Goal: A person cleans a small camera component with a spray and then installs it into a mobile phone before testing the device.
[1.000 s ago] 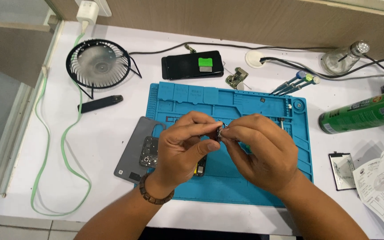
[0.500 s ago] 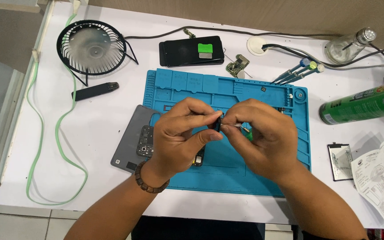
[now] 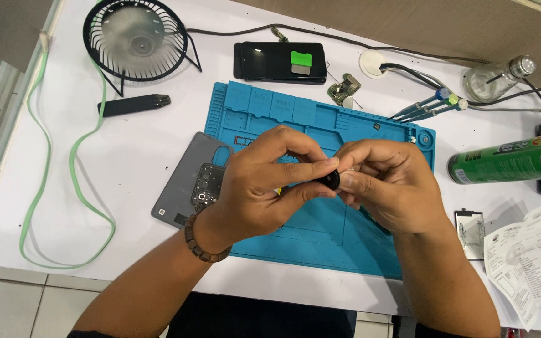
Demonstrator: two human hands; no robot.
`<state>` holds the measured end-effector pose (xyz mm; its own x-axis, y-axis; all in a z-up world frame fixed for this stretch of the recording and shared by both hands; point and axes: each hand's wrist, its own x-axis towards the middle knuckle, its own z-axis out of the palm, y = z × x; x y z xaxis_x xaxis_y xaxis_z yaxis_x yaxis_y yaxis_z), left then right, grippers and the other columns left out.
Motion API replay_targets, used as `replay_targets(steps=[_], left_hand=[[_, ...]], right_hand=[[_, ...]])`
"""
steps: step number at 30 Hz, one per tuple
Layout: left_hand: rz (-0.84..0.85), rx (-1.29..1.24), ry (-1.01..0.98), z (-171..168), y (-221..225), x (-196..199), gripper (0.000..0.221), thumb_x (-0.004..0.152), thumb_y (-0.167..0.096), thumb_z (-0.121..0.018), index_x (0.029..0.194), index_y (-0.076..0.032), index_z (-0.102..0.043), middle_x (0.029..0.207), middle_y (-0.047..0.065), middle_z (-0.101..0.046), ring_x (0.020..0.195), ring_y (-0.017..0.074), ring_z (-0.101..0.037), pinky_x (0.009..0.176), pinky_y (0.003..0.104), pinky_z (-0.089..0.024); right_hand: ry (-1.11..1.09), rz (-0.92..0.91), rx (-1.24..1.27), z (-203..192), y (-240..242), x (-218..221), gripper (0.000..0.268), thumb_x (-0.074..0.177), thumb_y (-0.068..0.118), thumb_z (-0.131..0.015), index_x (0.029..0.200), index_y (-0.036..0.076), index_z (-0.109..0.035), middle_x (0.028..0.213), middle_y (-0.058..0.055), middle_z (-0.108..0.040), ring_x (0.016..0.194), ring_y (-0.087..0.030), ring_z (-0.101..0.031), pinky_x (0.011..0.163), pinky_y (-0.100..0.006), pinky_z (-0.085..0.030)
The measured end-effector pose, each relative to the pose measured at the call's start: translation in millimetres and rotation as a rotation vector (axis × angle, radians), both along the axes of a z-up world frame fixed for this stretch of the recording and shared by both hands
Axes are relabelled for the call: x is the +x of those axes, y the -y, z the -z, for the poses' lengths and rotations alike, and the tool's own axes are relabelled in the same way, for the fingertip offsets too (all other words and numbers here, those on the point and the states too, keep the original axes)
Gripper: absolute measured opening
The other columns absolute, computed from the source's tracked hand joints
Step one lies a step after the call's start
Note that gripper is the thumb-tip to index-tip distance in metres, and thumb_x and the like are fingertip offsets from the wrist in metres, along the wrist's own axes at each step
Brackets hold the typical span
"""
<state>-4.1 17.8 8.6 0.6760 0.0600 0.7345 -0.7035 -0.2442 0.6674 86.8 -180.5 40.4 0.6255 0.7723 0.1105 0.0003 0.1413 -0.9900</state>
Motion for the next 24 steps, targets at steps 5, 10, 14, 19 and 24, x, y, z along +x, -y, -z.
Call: replay_targets(steps=[5, 10, 14, 19, 24], left_hand=[[-0.019, -0.146, -0.066, 1, 6, 0, 0.03, 0.097, -0.015, -0.079, 0.125, -0.014, -0.068, 0.111, 0.01, -0.068, 0.097, 0.0223, -0.07, 0.084, 0.03, -0.064], [-0.06, -0.15, -0.079, 4, 9, 0, 0.03, 0.097, -0.016, -0.079, 0.125, -0.014, -0.069, 0.112, 0.009, -0.068, 0.097, 0.0215, -0.069, 0.083, 0.029, -0.063], [-0.062, 0.027, 0.059, 2, 1, 4, 0.031, 0.098, -0.011, -0.079, 0.127, -0.01, -0.066, 0.112, 0.014, -0.068, 0.103, 0.0279, -0.069, 0.089, 0.037, -0.063], [-0.04, 0.097, 0.111, -3, -3, 3, 0.024, 0.105, -0.014, -0.069, 0.127, -0.007, -0.065, 0.113, 0.016, -0.067, 0.101, 0.0317, -0.069, 0.091, 0.043, -0.059], [-0.098, 0.06, 0.047, 0, 3, 1, 0.025, 0.098, -0.017, -0.075, 0.12, -0.006, -0.069, 0.109, 0.015, -0.069, 0.1, 0.0279, -0.07, 0.087, 0.037, -0.063]], right_hand=[[0.329, 0.246, -0.066, -7, -10, -19, 0.002, 0.091, 0.001, -0.069, 0.093, 0.0, -0.068, 0.089, -0.017, -0.069, 0.077, -0.022, -0.066, 0.06, -0.025, -0.056], [0.525, 0.304, -0.058, -2, -13, -19, 0.006, 0.094, 0.006, -0.068, 0.096, 0.0, -0.069, 0.088, -0.015, -0.07, 0.076, -0.022, -0.067, 0.065, -0.027, -0.056], [0.025, 0.081, 0.058, 6, -6, -5, 0.008, 0.094, 0.004, -0.069, 0.1, -0.002, -0.07, 0.083, -0.014, -0.065, 0.062, -0.015, -0.058, 0.054, -0.021, -0.051], [-0.236, 0.047, 0.071, 16, 0, -2, 0.013, 0.09, 0.007, -0.075, 0.097, -0.003, -0.07, 0.083, -0.015, -0.066, 0.058, -0.013, -0.055, 0.051, -0.019, -0.045], [-0.053, 0.079, 0.088, 6, -11, -14, 0.011, 0.095, 0.008, -0.07, 0.101, -0.001, -0.07, 0.084, -0.01, -0.063, 0.066, -0.012, -0.054, 0.056, -0.02, -0.046]])
